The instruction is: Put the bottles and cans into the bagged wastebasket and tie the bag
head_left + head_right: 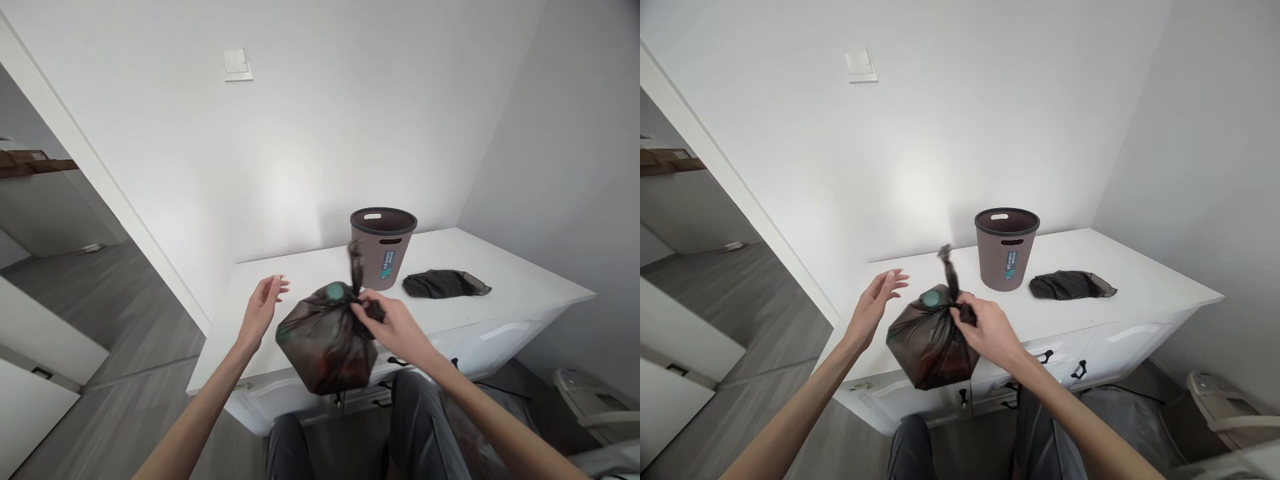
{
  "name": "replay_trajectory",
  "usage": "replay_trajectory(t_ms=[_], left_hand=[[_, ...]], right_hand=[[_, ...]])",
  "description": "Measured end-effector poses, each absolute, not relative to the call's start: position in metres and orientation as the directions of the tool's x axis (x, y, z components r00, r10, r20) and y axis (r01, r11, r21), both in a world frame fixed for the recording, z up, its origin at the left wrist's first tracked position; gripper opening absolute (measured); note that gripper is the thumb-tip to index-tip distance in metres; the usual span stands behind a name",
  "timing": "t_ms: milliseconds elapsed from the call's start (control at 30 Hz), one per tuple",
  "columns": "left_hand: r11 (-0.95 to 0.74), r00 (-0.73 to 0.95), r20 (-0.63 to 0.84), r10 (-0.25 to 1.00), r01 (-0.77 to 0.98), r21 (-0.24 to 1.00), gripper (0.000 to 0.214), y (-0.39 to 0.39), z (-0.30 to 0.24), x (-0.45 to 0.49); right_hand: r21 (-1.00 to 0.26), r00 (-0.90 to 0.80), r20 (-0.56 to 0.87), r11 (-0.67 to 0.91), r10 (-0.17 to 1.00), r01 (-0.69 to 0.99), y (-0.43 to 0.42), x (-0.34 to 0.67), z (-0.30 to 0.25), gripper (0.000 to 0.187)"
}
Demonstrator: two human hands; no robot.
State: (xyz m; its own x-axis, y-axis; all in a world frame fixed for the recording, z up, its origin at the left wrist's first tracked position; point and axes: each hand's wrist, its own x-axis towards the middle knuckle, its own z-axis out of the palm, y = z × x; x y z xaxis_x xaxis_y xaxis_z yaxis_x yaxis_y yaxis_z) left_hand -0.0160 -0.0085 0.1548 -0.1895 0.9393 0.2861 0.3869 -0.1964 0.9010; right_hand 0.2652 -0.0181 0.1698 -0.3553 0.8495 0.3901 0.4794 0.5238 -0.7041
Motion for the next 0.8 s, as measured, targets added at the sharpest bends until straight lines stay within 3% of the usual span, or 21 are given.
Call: replay_trajectory(t_ms=[67, 167, 333, 533, 800], left_hand=[[-0.090, -0.236, 0.213, 0.948, 0.444, 0.891, 0.055, 0.000, 0.123, -0.027], [-0.008, -0.224, 0.166, 0.960, 0.573, 0.819, 0.053, 0.015, 0.080, -0.034], [-0.034, -0.184, 0.203, 0.962, 0.655, 0.755, 0.047, 0.040, 0.044, -0.020], [-0.090, -0.130, 0.291, 0.948, 0.767, 0.636, 0.035, 0.056, 0.027, -0.007], [-0.086, -0.093, 0.288, 0.953, 0.829, 0.553, 0.033, 0.060, 0.022, -0.011]], right_hand=[[-0.759, -0.248, 0.423, 0.490, 0.871, 0.429, -0.019, 0.303, 0.173, 0.036], [-0.751, -0.096, 0.457, 0.442, 0.884, 0.491, -0.014, 0.365, 0.178, 0.046], [-0.508, 0.093, 0.571, 0.262, 0.816, 0.821, 0.033, 0.459, 0.179, 0.042], [-0.196, 0.043, 0.536, 0.075, 0.843, 0.978, 0.171, 0.515, 0.167, 0.042], [-0.052, -0.064, 0.379, 0.091, 0.923, 0.995, 0.295, 0.506, 0.119, 0.043]])
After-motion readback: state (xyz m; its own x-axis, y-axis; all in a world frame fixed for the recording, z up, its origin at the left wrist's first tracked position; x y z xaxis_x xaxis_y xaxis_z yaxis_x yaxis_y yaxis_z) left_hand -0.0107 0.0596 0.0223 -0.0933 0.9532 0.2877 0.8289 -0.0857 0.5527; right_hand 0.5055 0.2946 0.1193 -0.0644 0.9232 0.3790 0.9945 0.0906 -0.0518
